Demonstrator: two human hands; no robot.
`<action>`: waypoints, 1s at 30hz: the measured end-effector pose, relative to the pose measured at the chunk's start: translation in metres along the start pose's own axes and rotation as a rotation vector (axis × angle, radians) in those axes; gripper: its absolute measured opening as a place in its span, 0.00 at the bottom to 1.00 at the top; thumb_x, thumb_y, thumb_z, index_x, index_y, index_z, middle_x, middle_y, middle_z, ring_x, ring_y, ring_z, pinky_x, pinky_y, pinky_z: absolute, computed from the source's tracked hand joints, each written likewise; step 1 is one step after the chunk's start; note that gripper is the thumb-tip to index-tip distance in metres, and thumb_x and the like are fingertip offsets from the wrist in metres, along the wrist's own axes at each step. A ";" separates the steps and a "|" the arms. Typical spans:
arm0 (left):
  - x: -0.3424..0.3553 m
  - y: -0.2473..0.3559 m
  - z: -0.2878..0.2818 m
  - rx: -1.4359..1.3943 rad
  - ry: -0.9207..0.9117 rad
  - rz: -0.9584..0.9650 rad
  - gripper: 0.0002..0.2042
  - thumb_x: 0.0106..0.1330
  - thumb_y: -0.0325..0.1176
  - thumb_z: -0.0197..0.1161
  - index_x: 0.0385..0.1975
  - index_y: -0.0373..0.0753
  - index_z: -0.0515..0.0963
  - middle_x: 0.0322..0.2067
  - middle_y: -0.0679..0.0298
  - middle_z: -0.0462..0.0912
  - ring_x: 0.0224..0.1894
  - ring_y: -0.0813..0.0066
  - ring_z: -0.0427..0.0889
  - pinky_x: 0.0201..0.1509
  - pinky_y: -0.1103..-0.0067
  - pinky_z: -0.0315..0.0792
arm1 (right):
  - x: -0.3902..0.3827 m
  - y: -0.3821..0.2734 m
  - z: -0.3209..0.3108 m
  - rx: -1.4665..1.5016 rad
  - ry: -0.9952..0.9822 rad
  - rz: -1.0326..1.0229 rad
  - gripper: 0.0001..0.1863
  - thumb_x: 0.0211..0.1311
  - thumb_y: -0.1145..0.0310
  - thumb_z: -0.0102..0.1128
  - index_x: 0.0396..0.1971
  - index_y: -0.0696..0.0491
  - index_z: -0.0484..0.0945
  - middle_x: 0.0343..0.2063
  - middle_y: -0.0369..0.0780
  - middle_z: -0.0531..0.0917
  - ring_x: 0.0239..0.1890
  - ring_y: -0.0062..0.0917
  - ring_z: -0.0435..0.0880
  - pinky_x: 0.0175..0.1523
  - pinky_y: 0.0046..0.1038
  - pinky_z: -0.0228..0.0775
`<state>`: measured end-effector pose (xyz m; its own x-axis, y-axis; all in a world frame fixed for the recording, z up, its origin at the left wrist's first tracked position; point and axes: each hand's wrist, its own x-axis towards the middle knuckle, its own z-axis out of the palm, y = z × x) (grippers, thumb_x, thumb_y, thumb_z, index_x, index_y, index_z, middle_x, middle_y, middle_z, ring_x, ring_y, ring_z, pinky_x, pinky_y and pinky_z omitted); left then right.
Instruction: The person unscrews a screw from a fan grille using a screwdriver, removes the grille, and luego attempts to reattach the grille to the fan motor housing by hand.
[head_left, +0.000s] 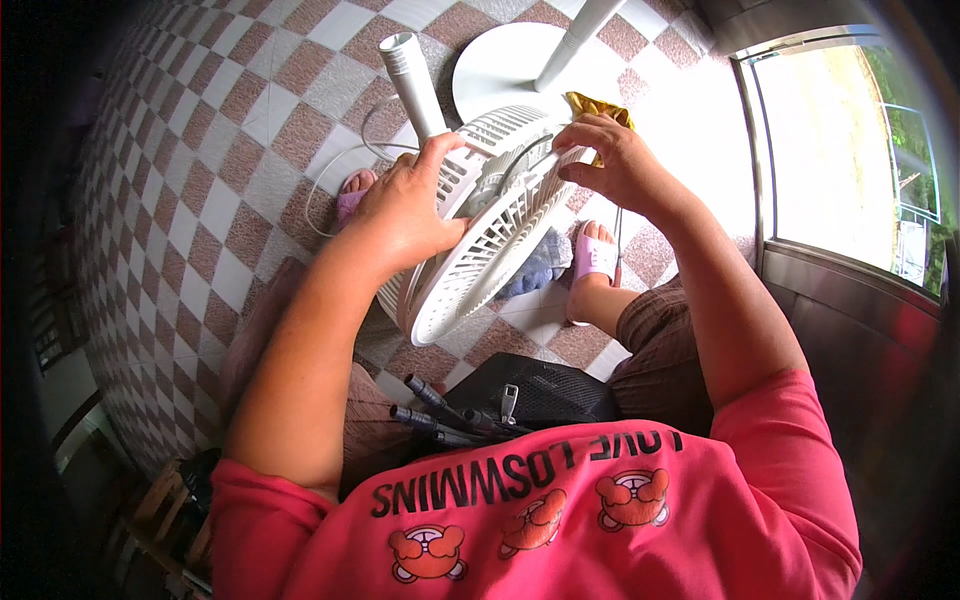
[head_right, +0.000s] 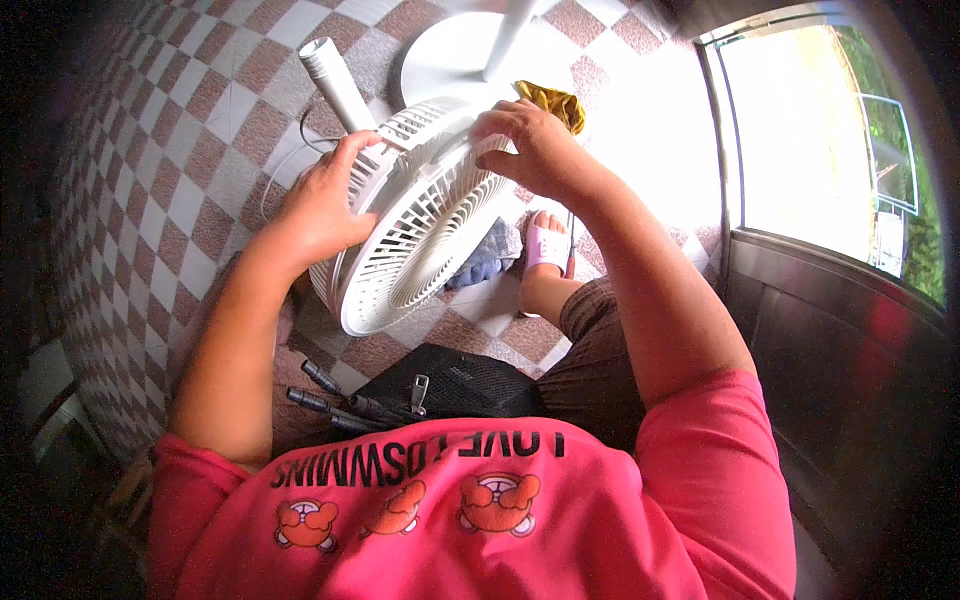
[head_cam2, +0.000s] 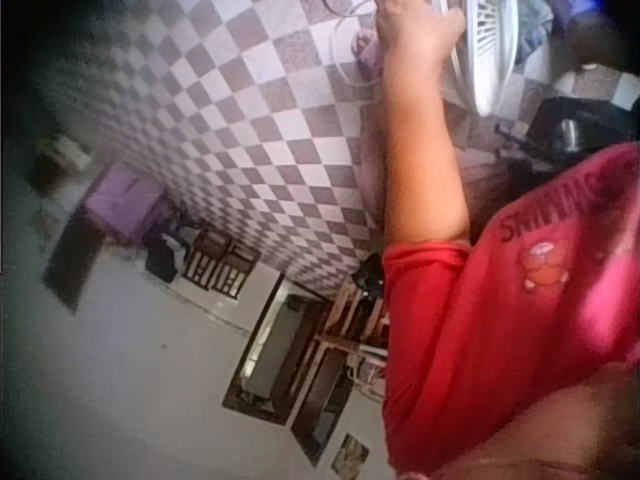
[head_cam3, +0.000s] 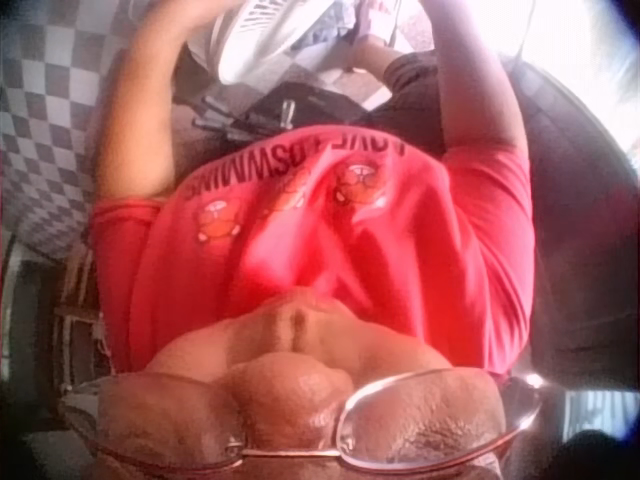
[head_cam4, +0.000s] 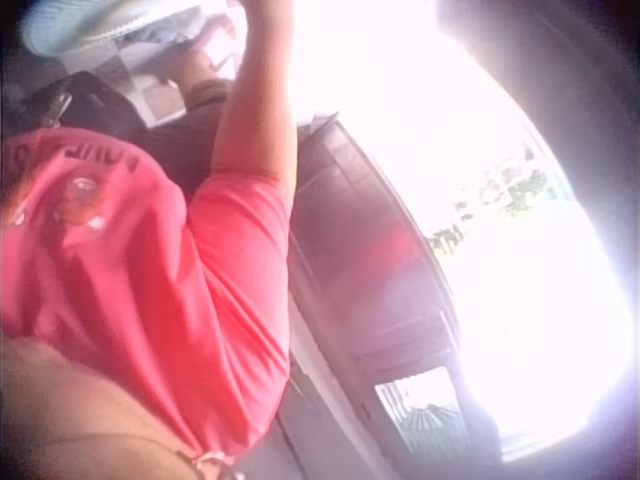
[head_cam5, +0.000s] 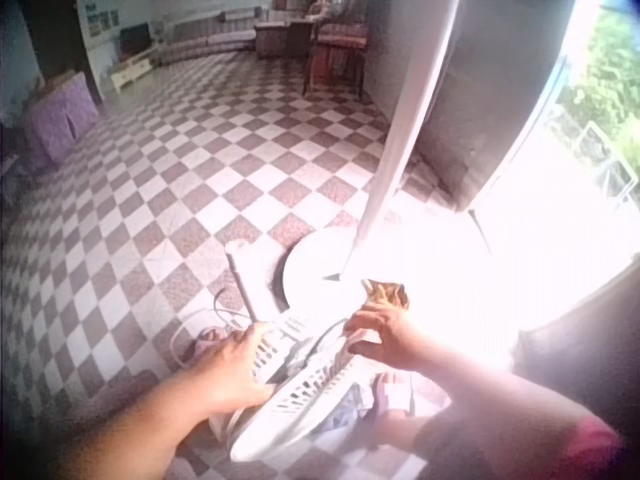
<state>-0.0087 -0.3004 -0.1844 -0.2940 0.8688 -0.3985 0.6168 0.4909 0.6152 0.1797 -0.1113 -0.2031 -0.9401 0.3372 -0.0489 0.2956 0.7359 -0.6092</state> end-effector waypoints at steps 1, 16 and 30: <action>-0.001 -0.002 0.001 0.040 -0.004 -0.001 0.35 0.51 0.37 0.66 0.60 0.48 0.56 0.50 0.47 0.72 0.55 0.51 0.71 0.59 0.65 0.65 | 0.000 0.002 0.001 -0.006 -0.015 0.003 0.12 0.51 0.70 0.65 0.38 0.52 0.80 0.38 0.40 0.81 0.45 0.33 0.78 0.52 0.32 0.71; 0.007 -0.046 0.024 -0.485 0.257 0.047 0.35 0.45 0.29 0.62 0.60 0.44 0.64 0.48 0.56 0.78 0.48 0.60 0.79 0.53 0.72 0.69 | 0.010 0.024 0.004 0.036 0.017 0.037 0.17 0.50 0.65 0.68 0.42 0.50 0.80 0.42 0.38 0.81 0.47 0.31 0.77 0.55 0.33 0.69; 0.014 -0.049 0.036 -0.699 0.199 0.139 0.31 0.57 0.18 0.60 0.63 0.34 0.58 0.47 0.58 0.76 0.48 0.75 0.76 0.52 0.80 0.70 | 0.011 0.031 -0.019 0.109 0.053 0.114 0.16 0.48 0.67 0.70 0.39 0.50 0.78 0.39 0.40 0.79 0.44 0.32 0.80 0.49 0.31 0.74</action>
<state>-0.0165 -0.3145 -0.2445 -0.4144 0.8889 -0.1952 0.0689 0.2445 0.9672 0.1816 -0.0734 -0.2071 -0.8903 0.4478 -0.0828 0.3774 0.6239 -0.6843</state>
